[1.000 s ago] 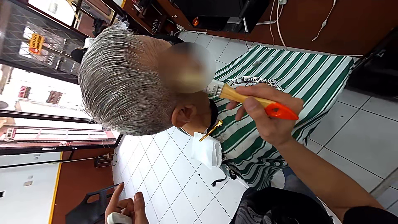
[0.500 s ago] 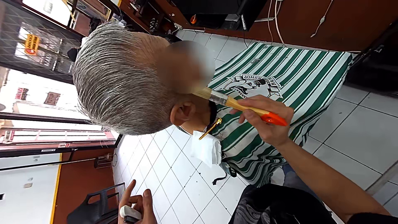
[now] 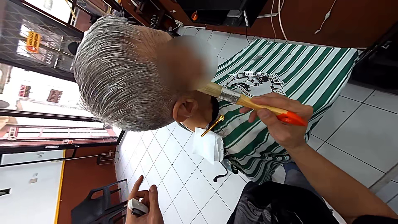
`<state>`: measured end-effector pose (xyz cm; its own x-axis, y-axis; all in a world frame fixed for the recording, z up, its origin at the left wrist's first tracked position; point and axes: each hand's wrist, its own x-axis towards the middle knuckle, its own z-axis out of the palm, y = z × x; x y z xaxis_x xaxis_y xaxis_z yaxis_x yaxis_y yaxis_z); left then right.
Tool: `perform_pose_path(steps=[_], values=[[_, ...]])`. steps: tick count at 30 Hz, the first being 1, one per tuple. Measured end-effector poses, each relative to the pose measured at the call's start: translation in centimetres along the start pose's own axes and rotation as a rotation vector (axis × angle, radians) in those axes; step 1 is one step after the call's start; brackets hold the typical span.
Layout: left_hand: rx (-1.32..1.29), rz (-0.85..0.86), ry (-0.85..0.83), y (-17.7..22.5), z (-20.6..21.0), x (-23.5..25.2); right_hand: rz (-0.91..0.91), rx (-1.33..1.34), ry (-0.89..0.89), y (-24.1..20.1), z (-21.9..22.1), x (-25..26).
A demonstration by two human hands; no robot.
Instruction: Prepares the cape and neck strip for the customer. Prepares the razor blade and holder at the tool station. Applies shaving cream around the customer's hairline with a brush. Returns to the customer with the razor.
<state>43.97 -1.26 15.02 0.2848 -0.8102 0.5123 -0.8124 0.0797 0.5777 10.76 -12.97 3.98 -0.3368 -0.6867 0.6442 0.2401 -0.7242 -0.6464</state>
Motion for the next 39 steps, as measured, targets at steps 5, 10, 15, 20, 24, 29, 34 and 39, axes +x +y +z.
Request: perform_pose_path(steps=[5, 10, 15, 20, 24, 29, 34, 39], values=[[0.004, -0.010, 0.007, -0.2, 0.5, -0.2, -0.074, 0.130, -0.074, -0.9, 2.0, 1.8], [-0.001, -0.022, 0.006, -0.5, 0.6, -0.4, -0.081, 0.130, -0.109, 0.0, 2.4, 1.8], [-0.021, -0.029, -0.005, -0.5, 1.2, -0.7, -0.022, 0.071, -0.053, 1.2, 1.0, 1.1], [-0.051, -0.012, -0.046, -0.4, 1.9, -0.6, -0.057, 0.103, -0.062, 0.1, 1.7, 1.3], [-0.059, -0.010, -0.052, -0.1, 2.4, -0.6, -0.055, 0.102, -0.074, 0.7, 2.0, 1.2], [-0.086, -0.006, -0.058, 0.3, 2.7, -0.6, -0.017, 0.057, -0.054, 0.5, 1.1, 0.3], [-0.118, 0.056, -0.075, 1.1, 3.4, -0.2, -0.037, 0.089, -0.068, 0.9, 1.7, 0.8], [-0.144, 0.067, -0.083, 1.2, 3.4, -0.1, 0.038, 0.001, -0.017, 1.5, -0.8, -0.8]])
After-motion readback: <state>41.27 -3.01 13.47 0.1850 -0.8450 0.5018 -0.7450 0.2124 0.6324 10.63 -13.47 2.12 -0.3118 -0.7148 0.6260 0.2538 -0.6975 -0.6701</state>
